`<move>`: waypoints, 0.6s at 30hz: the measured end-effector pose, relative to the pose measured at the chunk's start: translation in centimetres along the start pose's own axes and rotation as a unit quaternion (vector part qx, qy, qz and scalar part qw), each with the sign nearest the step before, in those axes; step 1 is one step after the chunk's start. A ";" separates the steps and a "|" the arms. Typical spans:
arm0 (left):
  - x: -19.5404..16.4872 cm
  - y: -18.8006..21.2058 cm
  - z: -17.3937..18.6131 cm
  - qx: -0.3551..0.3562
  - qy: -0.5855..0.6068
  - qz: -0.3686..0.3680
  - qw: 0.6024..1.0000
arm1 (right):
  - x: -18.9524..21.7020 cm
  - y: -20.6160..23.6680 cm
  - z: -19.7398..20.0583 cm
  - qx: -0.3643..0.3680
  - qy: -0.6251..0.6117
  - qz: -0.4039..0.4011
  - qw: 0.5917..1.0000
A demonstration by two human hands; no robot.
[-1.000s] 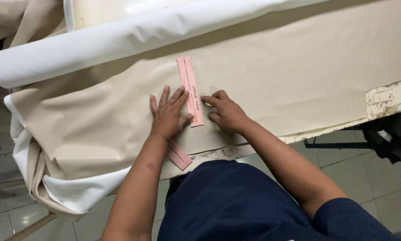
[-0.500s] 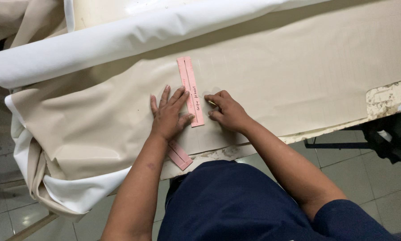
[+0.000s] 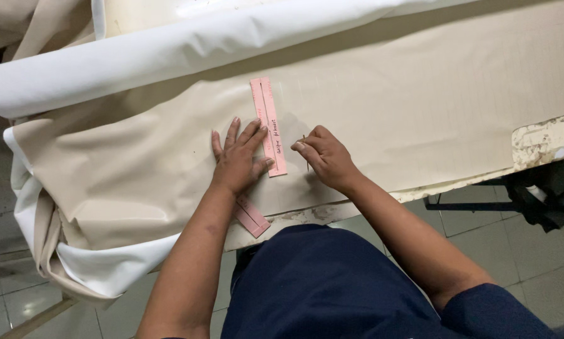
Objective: The person uses a pink ruler and a marking tool to draw straight lines on a large piece of light-colored fabric laid on a table. They repeatedly reposition the ruler and mark along its edge, creating a series of parallel lines across the fabric surface.
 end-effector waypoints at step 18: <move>-0.5 -0.3 0.5 0.015 0.005 0.006 1.000 | 3.0 2.7 -1.0 0.122 -0.014 0.162 0.979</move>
Point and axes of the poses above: each hand's wrist, its own y-axis away from the middle knuckle, its own z-axis out of the back of the hand, x = y × z, the point moved 1 cm from there along -y, towards the middle knuckle, and after that the axes turned 15 degrees about -x, right-handed, at the moved point
